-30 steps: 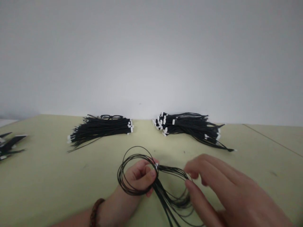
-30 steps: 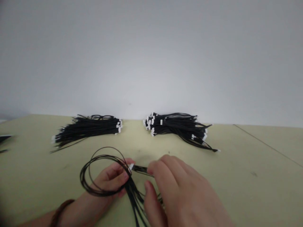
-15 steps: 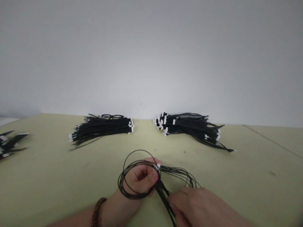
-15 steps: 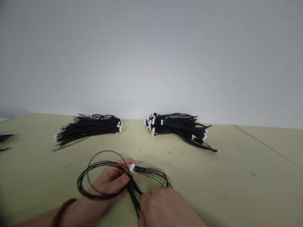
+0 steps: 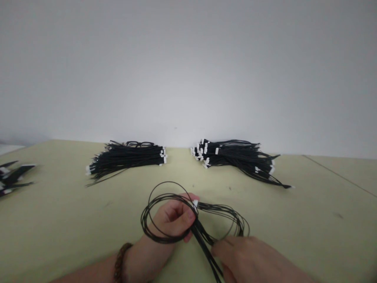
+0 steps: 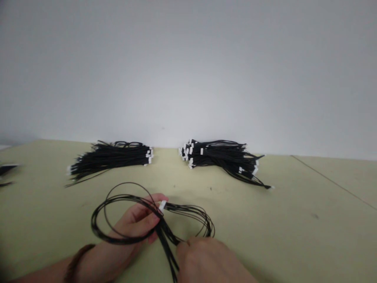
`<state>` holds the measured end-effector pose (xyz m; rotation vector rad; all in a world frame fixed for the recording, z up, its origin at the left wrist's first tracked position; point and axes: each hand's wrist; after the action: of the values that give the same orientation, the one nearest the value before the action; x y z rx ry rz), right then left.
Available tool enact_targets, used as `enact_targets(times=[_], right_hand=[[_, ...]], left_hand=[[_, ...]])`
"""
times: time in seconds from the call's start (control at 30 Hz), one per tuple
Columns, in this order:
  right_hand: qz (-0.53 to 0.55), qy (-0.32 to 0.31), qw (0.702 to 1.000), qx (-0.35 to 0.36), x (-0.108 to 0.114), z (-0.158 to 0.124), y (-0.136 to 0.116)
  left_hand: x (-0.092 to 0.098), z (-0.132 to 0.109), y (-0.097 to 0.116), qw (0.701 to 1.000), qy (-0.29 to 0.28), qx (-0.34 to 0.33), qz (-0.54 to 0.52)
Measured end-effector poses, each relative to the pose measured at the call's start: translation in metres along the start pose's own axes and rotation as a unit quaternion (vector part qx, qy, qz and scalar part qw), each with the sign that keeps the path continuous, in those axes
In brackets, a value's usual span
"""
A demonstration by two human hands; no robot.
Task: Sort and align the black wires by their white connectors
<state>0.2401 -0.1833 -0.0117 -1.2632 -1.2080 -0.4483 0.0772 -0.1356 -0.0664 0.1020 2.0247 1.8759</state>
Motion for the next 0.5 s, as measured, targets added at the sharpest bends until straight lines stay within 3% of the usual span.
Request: enact_targets(times=[0.17,0.37,0.5], right_hand=[[0.102,0.059,0.99,0.071,0.0074,-0.0002,-0.0007],[0.138,0.068,0.987,0.051,0.0086,0.0007,-0.0001],[0.116,0.112,0.985,0.058,0.002,0.0028,-0.0005]], left_hand=[[-0.0014,-0.0011,0.0013,0.998,-0.049,-0.006,-0.033],[-0.0054,-0.0031,0.0052,0.997,-0.06,-0.001,-0.045],[-0.0047,-0.0033,0.0037,0.997,-0.057,0.004,-0.046]])
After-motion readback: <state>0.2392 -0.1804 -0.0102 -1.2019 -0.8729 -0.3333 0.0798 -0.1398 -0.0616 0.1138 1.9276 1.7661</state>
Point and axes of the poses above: each hand's wrist, its own z-axis towards the middle knuckle, its own x-axis out of the back of the hand, y = z × x, and after that the axes turned 13 degrees about z, right-handed
